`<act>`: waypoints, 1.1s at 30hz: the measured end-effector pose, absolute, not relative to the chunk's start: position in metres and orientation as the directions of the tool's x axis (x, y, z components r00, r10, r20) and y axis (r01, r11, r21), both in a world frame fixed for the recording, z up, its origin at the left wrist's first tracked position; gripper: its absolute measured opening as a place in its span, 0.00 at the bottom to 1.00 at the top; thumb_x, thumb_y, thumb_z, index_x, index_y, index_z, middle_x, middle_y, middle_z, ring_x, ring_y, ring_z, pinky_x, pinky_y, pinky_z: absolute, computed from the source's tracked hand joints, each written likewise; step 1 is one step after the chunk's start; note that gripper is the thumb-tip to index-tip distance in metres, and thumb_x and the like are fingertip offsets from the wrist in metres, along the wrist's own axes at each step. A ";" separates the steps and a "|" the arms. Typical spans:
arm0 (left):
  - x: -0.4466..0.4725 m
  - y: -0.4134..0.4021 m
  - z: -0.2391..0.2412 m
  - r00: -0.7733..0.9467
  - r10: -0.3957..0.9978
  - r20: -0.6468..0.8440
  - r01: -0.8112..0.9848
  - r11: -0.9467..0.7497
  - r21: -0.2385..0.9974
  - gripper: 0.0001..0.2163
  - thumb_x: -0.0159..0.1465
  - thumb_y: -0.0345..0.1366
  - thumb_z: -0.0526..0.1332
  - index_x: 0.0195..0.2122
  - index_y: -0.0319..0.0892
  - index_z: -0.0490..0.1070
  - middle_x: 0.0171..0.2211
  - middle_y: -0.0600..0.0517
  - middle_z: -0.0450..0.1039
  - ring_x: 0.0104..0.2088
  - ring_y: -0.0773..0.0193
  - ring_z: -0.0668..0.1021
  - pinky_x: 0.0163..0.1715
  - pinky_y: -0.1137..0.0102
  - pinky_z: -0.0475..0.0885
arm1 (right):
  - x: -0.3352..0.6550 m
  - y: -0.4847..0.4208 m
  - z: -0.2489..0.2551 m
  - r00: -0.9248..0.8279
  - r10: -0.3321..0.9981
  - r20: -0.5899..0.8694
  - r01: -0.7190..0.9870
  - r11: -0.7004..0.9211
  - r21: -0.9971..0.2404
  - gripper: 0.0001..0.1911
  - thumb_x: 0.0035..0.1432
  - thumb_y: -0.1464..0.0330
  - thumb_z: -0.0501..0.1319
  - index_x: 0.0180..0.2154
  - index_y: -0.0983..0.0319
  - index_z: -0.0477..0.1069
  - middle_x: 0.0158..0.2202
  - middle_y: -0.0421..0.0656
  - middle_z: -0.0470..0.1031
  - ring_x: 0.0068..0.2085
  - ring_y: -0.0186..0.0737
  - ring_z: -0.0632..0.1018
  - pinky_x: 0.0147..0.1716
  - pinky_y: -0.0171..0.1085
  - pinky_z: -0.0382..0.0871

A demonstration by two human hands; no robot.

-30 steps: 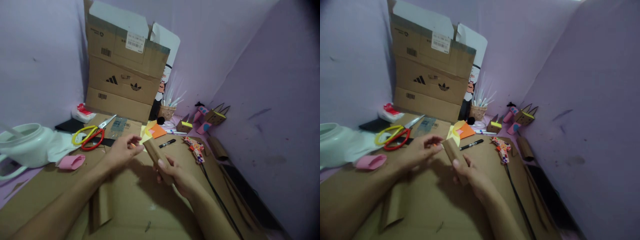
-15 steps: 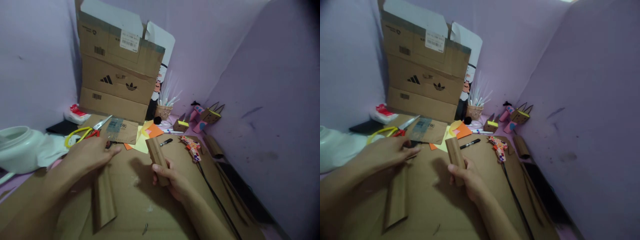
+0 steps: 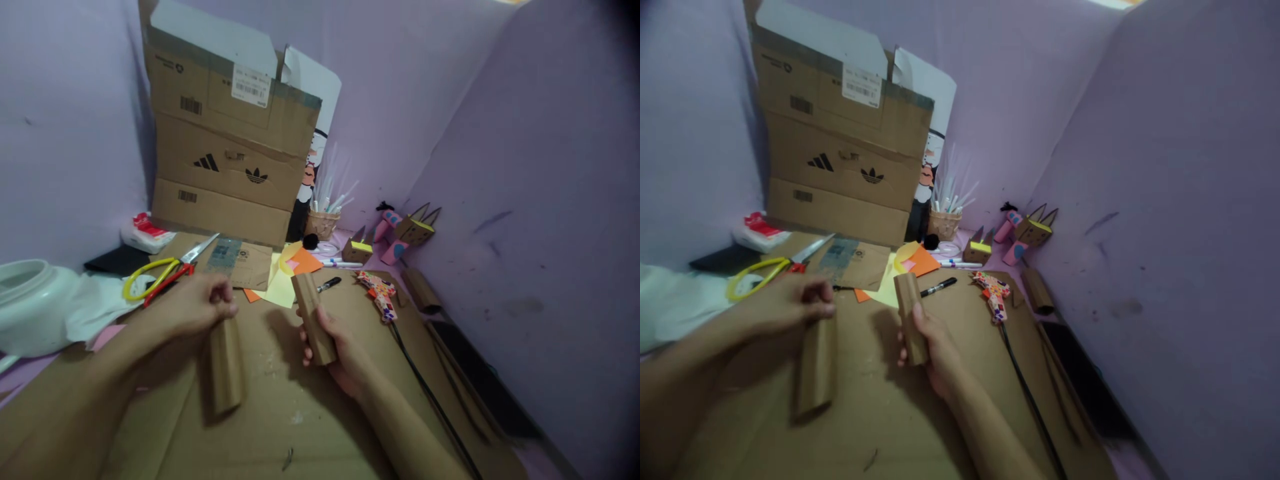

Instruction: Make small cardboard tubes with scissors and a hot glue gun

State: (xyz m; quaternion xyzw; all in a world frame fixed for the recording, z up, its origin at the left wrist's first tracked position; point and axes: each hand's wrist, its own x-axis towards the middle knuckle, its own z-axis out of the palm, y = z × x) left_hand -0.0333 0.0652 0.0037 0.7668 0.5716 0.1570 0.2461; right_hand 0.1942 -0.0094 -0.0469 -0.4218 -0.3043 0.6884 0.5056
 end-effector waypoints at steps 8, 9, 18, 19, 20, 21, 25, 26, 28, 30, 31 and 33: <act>-0.002 0.058 -0.001 -0.058 0.965 0.257 0.483 -0.198 0.853 0.19 0.52 0.42 0.62 0.44 0.42 0.66 0.37 0.48 0.71 0.25 0.62 0.74 0.21 0.69 0.69 | 0.190 -0.010 -0.049 -0.220 0.928 -0.300 -0.488 -0.372 -0.790 0.22 0.50 0.52 0.63 0.36 0.65 0.69 0.25 0.41 0.74 0.20 0.32 0.74 0.20 0.33 0.69; 0.004 0.053 -0.003 0.000 0.984 0.180 0.351 -0.169 0.921 0.18 0.52 0.42 0.61 0.43 0.42 0.65 0.35 0.49 0.70 0.21 0.65 0.73 0.17 0.70 0.68 | 0.189 -0.010 -0.050 -0.234 0.929 -0.286 -0.482 -0.366 -0.796 0.22 0.48 0.53 0.64 0.36 0.65 0.69 0.26 0.41 0.75 0.20 0.33 0.74 0.21 0.33 0.69; 0.037 0.029 -0.014 0.227 0.971 -0.077 0.099 0.055 0.994 0.18 0.50 0.37 0.63 0.41 0.37 0.65 0.18 0.60 0.65 0.13 0.74 0.64 0.10 0.78 0.60 | 0.183 -0.019 -0.054 -0.351 0.911 -0.216 -0.370 -0.347 -0.862 0.23 0.46 0.55 0.67 0.38 0.66 0.72 0.28 0.44 0.76 0.24 0.32 0.75 0.25 0.33 0.67; 0.036 0.029 -0.013 0.233 0.970 -0.069 0.109 0.045 0.993 0.17 0.50 0.37 0.63 0.41 0.37 0.66 0.17 0.60 0.65 0.12 0.74 0.64 0.10 0.78 0.59 | 0.183 -0.020 -0.055 -0.360 0.909 -0.211 -0.363 -0.345 -0.865 0.23 0.45 0.56 0.68 0.38 0.66 0.72 0.28 0.44 0.76 0.24 0.33 0.75 0.26 0.33 0.68; 0.035 0.028 -0.011 0.234 0.970 -0.057 0.118 0.029 0.993 0.17 0.50 0.36 0.64 0.40 0.37 0.67 0.17 0.60 0.65 0.13 0.74 0.64 0.11 0.78 0.59 | 0.183 -0.021 -0.055 -0.372 0.904 -0.210 -0.360 -0.349 -0.865 0.23 0.46 0.56 0.68 0.38 0.66 0.72 0.28 0.44 0.76 0.25 0.34 0.75 0.27 0.34 0.68; 0.035 0.027 -0.009 0.234 0.971 -0.043 0.125 0.014 0.992 0.17 0.49 0.36 0.64 0.40 0.37 0.68 0.18 0.59 0.66 0.14 0.73 0.66 0.12 0.78 0.61 | 0.183 -0.021 -0.055 -0.385 0.899 -0.210 -0.364 -0.356 -0.861 0.22 0.46 0.56 0.68 0.38 0.66 0.72 0.28 0.45 0.76 0.25 0.34 0.75 0.28 0.35 0.68; 0.037 0.019 -0.004 0.201 0.979 -0.021 0.137 -0.007 0.991 0.16 0.48 0.33 0.64 0.39 0.38 0.70 0.23 0.55 0.72 0.23 0.68 0.73 0.20 0.76 0.67 | 0.183 -0.022 -0.055 -0.405 0.896 -0.185 -0.391 -0.353 -0.850 0.22 0.48 0.55 0.66 0.39 0.65 0.72 0.29 0.45 0.76 0.25 0.34 0.76 0.29 0.35 0.69; 0.038 0.018 -0.003 0.196 0.980 -0.019 0.138 -0.008 0.990 0.16 0.48 0.33 0.64 0.39 0.38 0.70 0.24 0.54 0.73 0.24 0.67 0.74 0.21 0.76 0.68 | 0.183 -0.022 -0.054 -0.405 0.897 -0.179 -0.386 -0.345 -0.855 0.22 0.48 0.55 0.66 0.39 0.65 0.71 0.29 0.45 0.76 0.25 0.33 0.76 0.28 0.35 0.68; 0.039 0.016 -0.004 0.203 0.979 -0.010 0.131 -0.017 0.991 0.16 0.48 0.34 0.64 0.39 0.38 0.70 0.25 0.53 0.74 0.25 0.67 0.74 0.22 0.75 0.68 | 0.183 -0.023 -0.053 -0.404 0.898 -0.177 -0.368 -0.336 -0.867 0.22 0.48 0.55 0.66 0.39 0.65 0.71 0.28 0.44 0.76 0.24 0.32 0.75 0.28 0.34 0.68; 0.039 0.017 -0.005 0.229 0.973 -0.012 0.107 -0.013 0.994 0.17 0.48 0.36 0.64 0.39 0.38 0.70 0.25 0.53 0.73 0.22 0.67 0.73 0.20 0.75 0.67 | 0.183 -0.023 -0.051 -0.406 0.895 -0.186 -0.353 -0.341 -0.871 0.22 0.48 0.55 0.66 0.39 0.65 0.71 0.27 0.43 0.75 0.23 0.32 0.74 0.27 0.33 0.68; 0.038 0.018 -0.006 0.235 0.972 -0.018 0.096 -0.005 0.995 0.17 0.49 0.38 0.64 0.39 0.38 0.70 0.24 0.54 0.72 0.20 0.68 0.72 0.18 0.75 0.66 | 0.183 -0.022 -0.051 -0.403 0.895 -0.190 -0.351 -0.343 -0.871 0.22 0.48 0.55 0.65 0.38 0.65 0.71 0.27 0.43 0.75 0.23 0.31 0.74 0.27 0.33 0.67; 0.034 0.022 -0.006 0.214 0.977 -0.015 0.081 -0.002 0.997 0.17 0.50 0.42 0.62 0.39 0.38 0.69 0.20 0.56 0.69 0.16 0.69 0.68 0.14 0.75 0.63 | 0.185 -0.021 -0.050 -0.384 0.902 -0.198 -0.356 -0.342 -0.869 0.21 0.48 0.55 0.66 0.37 0.65 0.71 0.27 0.43 0.75 0.23 0.32 0.74 0.26 0.33 0.67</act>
